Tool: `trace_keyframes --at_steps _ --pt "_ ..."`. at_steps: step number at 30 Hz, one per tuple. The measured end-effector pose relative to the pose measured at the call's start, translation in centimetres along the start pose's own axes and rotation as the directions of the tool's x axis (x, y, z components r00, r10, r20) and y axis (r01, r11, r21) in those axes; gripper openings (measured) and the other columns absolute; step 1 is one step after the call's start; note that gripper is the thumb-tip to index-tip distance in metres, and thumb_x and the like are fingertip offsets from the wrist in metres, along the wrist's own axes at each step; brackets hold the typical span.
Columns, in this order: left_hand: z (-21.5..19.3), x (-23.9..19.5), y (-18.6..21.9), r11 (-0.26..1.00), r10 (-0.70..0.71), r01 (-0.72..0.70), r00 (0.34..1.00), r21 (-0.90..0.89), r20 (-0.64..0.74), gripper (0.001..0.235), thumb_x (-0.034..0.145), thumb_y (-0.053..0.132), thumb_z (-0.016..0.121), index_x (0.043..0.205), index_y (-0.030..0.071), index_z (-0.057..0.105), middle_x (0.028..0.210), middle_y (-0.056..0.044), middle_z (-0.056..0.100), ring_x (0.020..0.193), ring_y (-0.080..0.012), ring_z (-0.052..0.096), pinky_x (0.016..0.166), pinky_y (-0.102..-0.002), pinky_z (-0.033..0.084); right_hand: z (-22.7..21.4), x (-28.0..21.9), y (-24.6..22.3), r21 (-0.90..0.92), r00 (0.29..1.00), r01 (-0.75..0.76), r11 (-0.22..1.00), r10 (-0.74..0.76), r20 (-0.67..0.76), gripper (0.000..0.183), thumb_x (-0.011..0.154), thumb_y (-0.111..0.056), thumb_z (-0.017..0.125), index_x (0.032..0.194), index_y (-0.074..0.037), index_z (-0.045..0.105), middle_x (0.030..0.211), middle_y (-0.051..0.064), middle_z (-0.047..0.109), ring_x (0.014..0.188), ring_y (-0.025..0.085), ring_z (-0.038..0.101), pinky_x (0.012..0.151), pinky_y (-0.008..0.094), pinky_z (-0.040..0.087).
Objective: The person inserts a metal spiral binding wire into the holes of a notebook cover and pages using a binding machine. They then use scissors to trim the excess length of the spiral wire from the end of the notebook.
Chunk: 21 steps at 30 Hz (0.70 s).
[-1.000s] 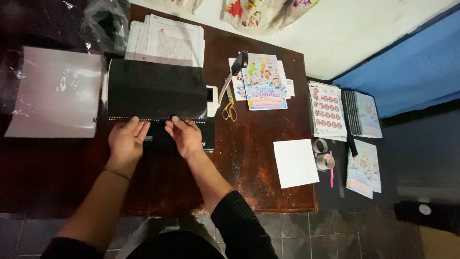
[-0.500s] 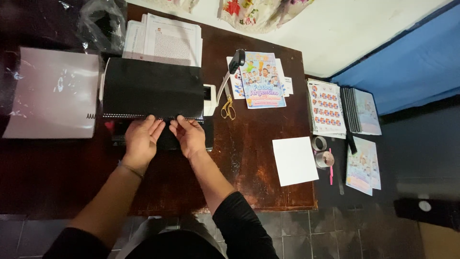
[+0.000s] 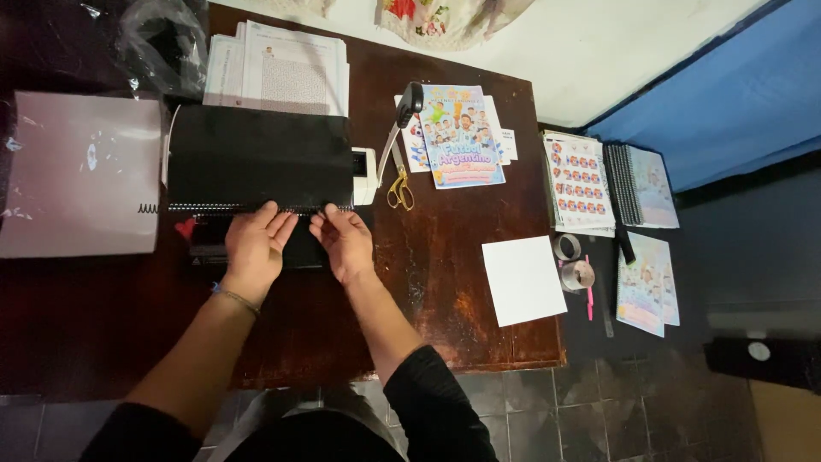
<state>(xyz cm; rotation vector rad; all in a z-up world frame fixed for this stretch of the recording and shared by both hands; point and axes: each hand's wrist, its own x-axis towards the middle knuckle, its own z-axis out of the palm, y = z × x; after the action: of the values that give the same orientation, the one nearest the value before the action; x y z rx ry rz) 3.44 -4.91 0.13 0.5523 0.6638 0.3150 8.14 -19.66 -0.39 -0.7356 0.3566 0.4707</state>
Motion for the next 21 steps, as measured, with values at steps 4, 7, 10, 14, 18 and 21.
trace_keyframes --at_steps 4,7,10,14,18,21 --pt "-0.2 0.5 0.3 1.000 -0.009 0.009 1.000 0.000 0.028 0.021 0.095 0.004 0.067 0.113 0.005 0.057 0.110 -0.007 0.064 0.102 -0.0258 0.066 0.101 -0.047 0.060 -1.6 0.6 -0.8 0.034 0.997 0.077 0.996 -0.077 0.020 0.018 0.088 -0.002 0.071 0.090 -0.008 0.054 0.092 0.011 0.067 0.088 0.028 0.071 0.082 0.044 0.062" --pt "0.7 -0.4 1.2 0.999 -0.032 0.033 0.998 0.024 -0.056 0.019 0.094 0.004 0.067 0.110 0.005 0.056 0.109 -0.008 0.065 0.102 -0.0253 0.067 0.101 -0.047 0.061 -1.0 -0.1 -2.5 -0.194 0.964 0.263 0.945 -0.264 0.024 0.047 0.080 0.008 0.065 0.122 -0.013 0.060 0.103 0.005 0.065 0.092 0.023 0.067 0.086 0.039 0.059" --pt "0.0 0.2 1.3 1.000 -0.026 0.026 0.999 -0.010 -0.020 0.015 0.095 0.004 0.066 0.106 0.006 0.056 0.102 -0.007 0.063 0.094 -0.0231 0.066 0.098 -0.047 0.062 -0.5 -0.8 -3.9 -0.503 0.882 0.471 0.725 -0.393 0.259 0.060 0.085 0.008 0.070 0.140 -0.010 0.056 0.111 0.006 0.066 0.103 0.016 0.063 0.094 0.029 0.054" --pt "-0.3 0.8 2.2 0.996 -0.068 0.067 0.998 -0.051 -0.019 0.007 0.096 0.006 0.067 0.098 0.007 0.060 0.094 -0.005 0.064 0.088 -0.0209 0.065 0.092 -0.041 0.061 0.8 -2.3 -6.6 -0.658 0.732 0.677 0.331 -0.393 0.556 0.054 0.084 0.006 0.078 0.134 -0.008 0.063 0.116 0.005 0.064 0.106 0.016 0.061 0.098 0.026 0.051" --pt "1.3 -0.3 4.2 0.997 -0.054 0.055 0.999 -0.046 0.005 0.004 0.096 0.008 0.066 0.096 0.009 0.063 0.091 -0.003 0.065 0.088 -0.0191 0.065 0.090 -0.039 0.060 2.7 -3.0 -8.3 -0.668 0.625 0.744 0.019 -0.376 0.685 0.042 0.086 0.002 0.079 0.124 -0.013 0.070 0.120 0.007 0.068 0.106 0.019 0.068 0.094 0.028 0.056" --pt "0.1 1.3 4.0 0.997 -0.033 0.033 0.999 -0.066 0.009 0.008 0.096 0.010 0.069 0.094 0.008 0.062 0.088 -0.004 0.064 0.086 -0.0206 0.065 0.090 -0.040 0.061 3.9 -3.2 -9.1 -0.703 0.668 0.711 0.038 -0.350 0.657 0.034 0.088 0.003 0.073 0.118 -0.015 0.075 0.113 0.006 0.069 0.101 0.020 0.070 0.087 0.030 0.059"
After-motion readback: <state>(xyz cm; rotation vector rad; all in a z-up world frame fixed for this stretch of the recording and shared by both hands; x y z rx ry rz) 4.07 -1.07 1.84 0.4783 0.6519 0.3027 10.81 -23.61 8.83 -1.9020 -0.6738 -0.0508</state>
